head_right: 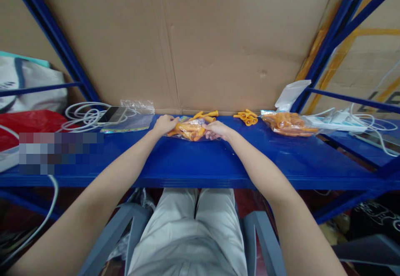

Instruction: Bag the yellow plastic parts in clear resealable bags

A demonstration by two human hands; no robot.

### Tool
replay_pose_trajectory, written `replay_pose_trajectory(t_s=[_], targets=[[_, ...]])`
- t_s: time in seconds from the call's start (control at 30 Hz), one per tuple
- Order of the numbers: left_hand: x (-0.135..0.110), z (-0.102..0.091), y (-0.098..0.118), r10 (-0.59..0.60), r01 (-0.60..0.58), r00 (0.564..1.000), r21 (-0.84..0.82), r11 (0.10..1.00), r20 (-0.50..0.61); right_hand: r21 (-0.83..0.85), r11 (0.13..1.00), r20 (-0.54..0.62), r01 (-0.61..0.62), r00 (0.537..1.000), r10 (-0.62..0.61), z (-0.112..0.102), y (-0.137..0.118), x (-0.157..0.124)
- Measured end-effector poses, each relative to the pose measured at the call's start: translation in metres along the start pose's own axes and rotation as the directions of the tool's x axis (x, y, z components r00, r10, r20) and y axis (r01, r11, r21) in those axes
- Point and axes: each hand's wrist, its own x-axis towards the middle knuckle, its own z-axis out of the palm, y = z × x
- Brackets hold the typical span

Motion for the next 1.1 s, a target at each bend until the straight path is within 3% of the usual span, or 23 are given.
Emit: replay_pose_trajectory(t_s=[0.27, 0.5, 0.63, 0.83, 1.1], targets=[[-0.003, 0.000, 0.002, 0.071, -0.071, 0.997, 0.019, 0.997, -0.014, -0.095, 0.987, 0.091, 0.127, 0.989, -0.118, 0.002, 0.000, -0.003], [-0.001, 0.004, 0.003, 0.088, -0.090, 0.996, -0.042, 0.995, -0.031, -0.233, 0.958, 0.023, 0.169, 0.986, -0.168, 0.007, -0.004, -0.004], [0.000, 0.006, 0.003, 0.181, -0.188, 0.980, -0.091, 0.978, -0.077, -0.147, 0.967, 0.021, 0.209, 0.978, -0.208, 0.006, -0.009, -0.005], [0.002, 0.007, 0.004, 0.274, -0.287, 0.952, -0.089, 0.954, -0.140, 0.045, 0.973, 0.137, 0.228, 0.963, -0.232, 0.000, -0.017, -0.011], [0.006, 0.011, 0.003, 0.294, -0.311, 0.945, -0.113, 0.944, -0.141, -0.150, 0.935, 0.072, 0.320, 0.947, -0.313, 0.002, -0.009, -0.006]])
